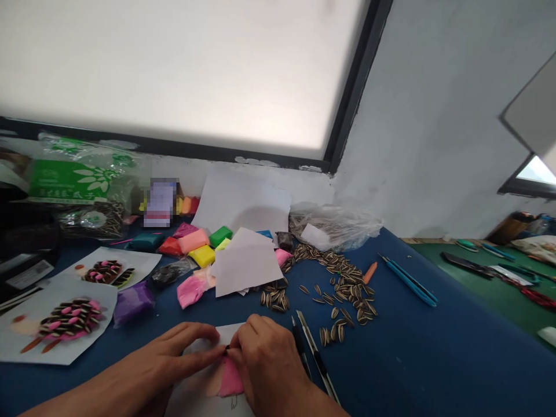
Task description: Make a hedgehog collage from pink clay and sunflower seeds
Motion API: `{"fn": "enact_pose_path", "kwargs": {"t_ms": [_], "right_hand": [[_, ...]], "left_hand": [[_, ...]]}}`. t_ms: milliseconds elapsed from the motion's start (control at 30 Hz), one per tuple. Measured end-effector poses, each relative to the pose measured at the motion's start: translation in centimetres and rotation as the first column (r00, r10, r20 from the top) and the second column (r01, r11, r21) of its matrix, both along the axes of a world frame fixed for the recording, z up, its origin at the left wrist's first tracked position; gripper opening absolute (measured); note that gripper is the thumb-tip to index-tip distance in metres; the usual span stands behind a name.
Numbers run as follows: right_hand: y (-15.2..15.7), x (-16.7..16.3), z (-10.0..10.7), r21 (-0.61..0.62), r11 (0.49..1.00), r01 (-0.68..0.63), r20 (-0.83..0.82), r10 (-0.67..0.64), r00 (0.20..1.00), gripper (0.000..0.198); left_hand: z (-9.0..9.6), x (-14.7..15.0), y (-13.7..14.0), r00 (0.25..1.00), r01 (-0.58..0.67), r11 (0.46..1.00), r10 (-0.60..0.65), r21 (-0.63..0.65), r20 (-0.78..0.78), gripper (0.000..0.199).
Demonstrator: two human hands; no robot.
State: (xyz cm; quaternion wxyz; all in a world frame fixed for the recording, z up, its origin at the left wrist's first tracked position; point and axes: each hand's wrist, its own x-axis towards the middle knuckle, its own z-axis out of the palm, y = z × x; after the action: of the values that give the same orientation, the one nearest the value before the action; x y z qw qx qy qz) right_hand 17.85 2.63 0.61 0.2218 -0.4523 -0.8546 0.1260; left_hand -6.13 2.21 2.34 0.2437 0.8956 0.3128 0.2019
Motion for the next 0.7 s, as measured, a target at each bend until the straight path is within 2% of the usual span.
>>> {"fn": "enact_pose_path", "kwargs": {"t_ms": [233,367,567,700], "right_hand": [[0.1,-0.1,0.0,-0.011,1.0,-0.001,0.028,0.001,1.0,0.016],[0.0,-0.1,0.1,-0.02,1.0,0.024,0.046,-0.023,0.999,0.016],[-0.2,0.4,1.4,-0.019,1.0,0.005,0.019,-0.005,1.0,0.014],[0.6,1.7,2.2,0.037,0.997,0.072,-0.035,-0.071,0.997,0.022]], "left_hand": [[-0.4,0.2,0.0,0.999,0.012,1.0,-0.012,0.004,-0.034,0.079],[-0.6,0.0,-0.2,0.999,0.03,0.999,-0.028,0.04,-0.036,0.082],[0.1,-0.5,-0.2,0.999,0.048,0.998,-0.049,0.047,0.019,0.079],[0.3,-0.4,0.2,0.999,0.045,0.999,-0.045,0.025,0.024,0.077]]}}
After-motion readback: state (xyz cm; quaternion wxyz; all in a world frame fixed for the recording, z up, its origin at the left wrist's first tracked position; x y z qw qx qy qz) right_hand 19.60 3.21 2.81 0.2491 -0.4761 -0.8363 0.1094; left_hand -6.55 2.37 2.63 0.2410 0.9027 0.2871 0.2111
